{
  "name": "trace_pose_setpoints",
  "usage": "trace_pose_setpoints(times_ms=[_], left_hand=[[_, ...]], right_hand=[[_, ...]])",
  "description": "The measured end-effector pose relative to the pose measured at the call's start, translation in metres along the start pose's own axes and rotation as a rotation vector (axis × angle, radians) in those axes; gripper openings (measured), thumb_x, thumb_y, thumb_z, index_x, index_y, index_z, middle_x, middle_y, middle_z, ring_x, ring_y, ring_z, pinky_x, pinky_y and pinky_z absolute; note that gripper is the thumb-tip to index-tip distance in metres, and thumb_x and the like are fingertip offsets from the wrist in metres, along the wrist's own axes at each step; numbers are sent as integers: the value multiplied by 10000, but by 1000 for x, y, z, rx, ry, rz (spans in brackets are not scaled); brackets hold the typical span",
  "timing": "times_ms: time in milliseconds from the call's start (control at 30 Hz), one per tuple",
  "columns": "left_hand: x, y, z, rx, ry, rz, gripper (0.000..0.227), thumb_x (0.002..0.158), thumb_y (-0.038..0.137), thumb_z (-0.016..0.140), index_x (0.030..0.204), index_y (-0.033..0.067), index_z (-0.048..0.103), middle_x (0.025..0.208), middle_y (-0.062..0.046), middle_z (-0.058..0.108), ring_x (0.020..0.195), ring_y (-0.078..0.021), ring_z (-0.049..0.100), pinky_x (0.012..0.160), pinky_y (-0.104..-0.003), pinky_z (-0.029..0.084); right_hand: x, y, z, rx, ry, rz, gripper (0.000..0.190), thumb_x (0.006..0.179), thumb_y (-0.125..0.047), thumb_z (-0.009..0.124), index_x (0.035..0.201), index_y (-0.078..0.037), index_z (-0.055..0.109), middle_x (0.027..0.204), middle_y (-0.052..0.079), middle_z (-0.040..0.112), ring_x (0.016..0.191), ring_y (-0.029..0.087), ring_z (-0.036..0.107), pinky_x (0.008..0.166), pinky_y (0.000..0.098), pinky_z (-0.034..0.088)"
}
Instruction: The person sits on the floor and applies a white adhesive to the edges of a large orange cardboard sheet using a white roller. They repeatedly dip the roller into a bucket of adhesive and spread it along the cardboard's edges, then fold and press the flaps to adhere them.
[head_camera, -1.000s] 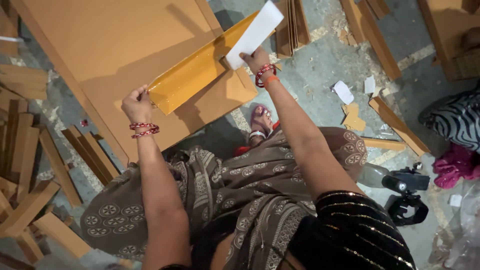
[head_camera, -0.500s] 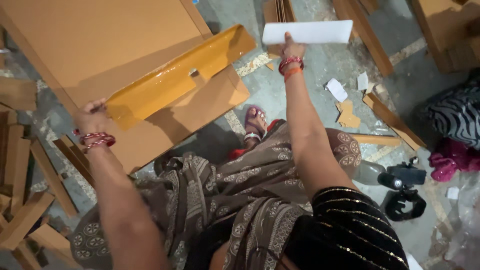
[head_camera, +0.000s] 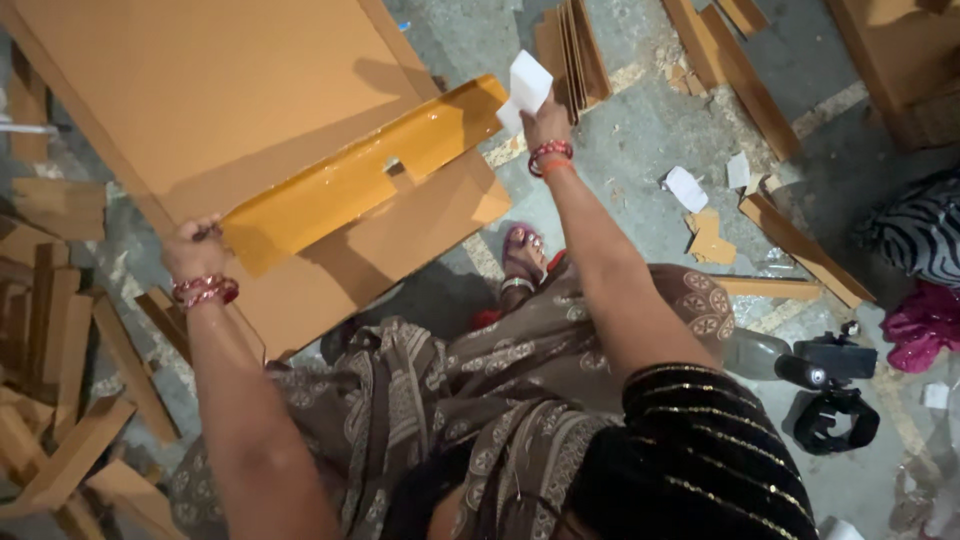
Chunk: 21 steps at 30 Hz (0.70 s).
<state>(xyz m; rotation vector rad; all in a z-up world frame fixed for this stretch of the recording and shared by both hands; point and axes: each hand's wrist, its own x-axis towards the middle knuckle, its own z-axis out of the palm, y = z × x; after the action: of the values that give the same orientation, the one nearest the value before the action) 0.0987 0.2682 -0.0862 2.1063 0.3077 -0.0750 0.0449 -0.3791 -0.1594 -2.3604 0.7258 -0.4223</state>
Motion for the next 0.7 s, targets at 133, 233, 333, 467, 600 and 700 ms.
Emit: trace_pose_setpoints(times_ms=[133, 233, 333, 467, 600, 700], left_hand=[[-4, 0, 3, -46, 48, 115, 67, 970, -20, 717, 1024, -17, 757, 926, -35, 751, 823, -88, 672, 700, -231, 547], [-6, -11, 10, -7, 69, 91, 174, 1039, 45, 787, 950, -74, 696, 891, -75, 711, 803, -103, 617, 720, -245, 526], [-13, -22, 10, -88, 51, 41, 73, 964, -5, 701, 1012, 3, 754, 905, -31, 746, 807, -85, 673, 698, -241, 544], [-14, -22, 17, -36, 105, 100, 119, 940, -24, 691, 1010, 11, 780, 910, -65, 762, 808, -102, 689, 729, -257, 553], [-16, -24, 25, -3, 132, -17, 95, 921, 9, 727, 997, 24, 782, 898, -76, 763, 800, -115, 693, 708, -275, 542], [-20, -24, 29, -4, 143, -57, 122, 900, -8, 722, 1000, 23, 785, 900, -83, 772, 806, -126, 698, 722, -282, 552]], right_hand=[[-7, 2, -12, -178, -97, 274, 577, 800, -257, 836, 1267, -10, 603, 1033, 247, 719, 968, 440, 691, 822, 478, 565], [-6, 21, -51, -191, -35, 482, 564, 803, -279, 838, 1243, 0, 621, 1104, 238, 714, 1025, 408, 692, 877, 453, 555], [13, 15, -69, 106, 175, 441, 553, 806, -300, 840, 1218, 10, 639, 1174, 229, 710, 1082, 376, 693, 932, 427, 545], [40, -9, -56, 763, 235, 158, 548, 759, -152, 835, 1205, 14, 564, 1166, 216, 740, 1038, 344, 739, 914, 410, 575], [46, -37, -34, 418, 21, 82, 500, 807, -211, 841, 1206, -13, 614, 1126, 169, 761, 1039, 309, 742, 928, 403, 558], [25, -50, -19, 177, -69, 116, 517, 815, -285, 838, 1225, -54, 623, 1053, 163, 757, 990, 334, 731, 885, 434, 555]])
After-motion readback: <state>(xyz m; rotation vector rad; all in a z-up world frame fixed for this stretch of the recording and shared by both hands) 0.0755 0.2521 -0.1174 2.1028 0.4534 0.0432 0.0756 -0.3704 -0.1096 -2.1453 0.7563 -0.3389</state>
